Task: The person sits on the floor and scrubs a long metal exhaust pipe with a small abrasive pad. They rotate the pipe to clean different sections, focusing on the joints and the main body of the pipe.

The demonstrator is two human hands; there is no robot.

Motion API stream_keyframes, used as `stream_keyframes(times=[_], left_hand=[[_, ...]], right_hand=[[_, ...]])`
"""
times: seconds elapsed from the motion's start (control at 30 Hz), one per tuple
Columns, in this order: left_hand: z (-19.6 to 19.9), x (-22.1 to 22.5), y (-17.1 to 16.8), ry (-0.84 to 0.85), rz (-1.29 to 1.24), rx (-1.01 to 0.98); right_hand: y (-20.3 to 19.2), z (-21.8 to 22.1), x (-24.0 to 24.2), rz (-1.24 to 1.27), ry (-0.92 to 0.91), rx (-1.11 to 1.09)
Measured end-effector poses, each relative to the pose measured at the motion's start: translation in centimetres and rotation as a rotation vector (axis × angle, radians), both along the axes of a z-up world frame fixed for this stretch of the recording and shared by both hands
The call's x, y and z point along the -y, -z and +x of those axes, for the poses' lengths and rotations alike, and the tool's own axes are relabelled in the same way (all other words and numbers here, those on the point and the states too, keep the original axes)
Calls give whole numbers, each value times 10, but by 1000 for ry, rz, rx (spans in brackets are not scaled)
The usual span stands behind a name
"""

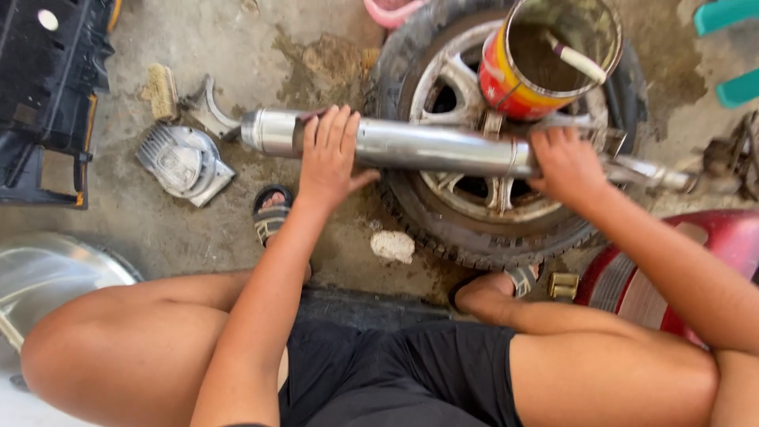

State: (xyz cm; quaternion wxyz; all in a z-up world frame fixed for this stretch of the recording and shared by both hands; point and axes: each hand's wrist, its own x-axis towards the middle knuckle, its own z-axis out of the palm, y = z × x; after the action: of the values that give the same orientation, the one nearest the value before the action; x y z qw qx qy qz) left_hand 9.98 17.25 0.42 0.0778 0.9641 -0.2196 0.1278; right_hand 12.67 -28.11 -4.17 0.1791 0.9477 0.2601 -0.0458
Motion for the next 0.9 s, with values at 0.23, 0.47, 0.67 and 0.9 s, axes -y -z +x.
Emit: stream_keyframes(times=[0.23, 0.47, 0.67, 0.9], left_hand=[[-23, 97, 0, -24, -19, -363], [-43, 181, 6, 109, 24, -296], [-9, 42, -28, -116, 111, -371], [-4, 89, -98, -172, 83, -408]], right_hand=[[-77, 1, -27, 457, 227, -483], [-93, -2, -33, 580, 484, -671], [-66, 9, -24, 300, 330, -603], [-83, 12, -37, 204, 383, -632]])
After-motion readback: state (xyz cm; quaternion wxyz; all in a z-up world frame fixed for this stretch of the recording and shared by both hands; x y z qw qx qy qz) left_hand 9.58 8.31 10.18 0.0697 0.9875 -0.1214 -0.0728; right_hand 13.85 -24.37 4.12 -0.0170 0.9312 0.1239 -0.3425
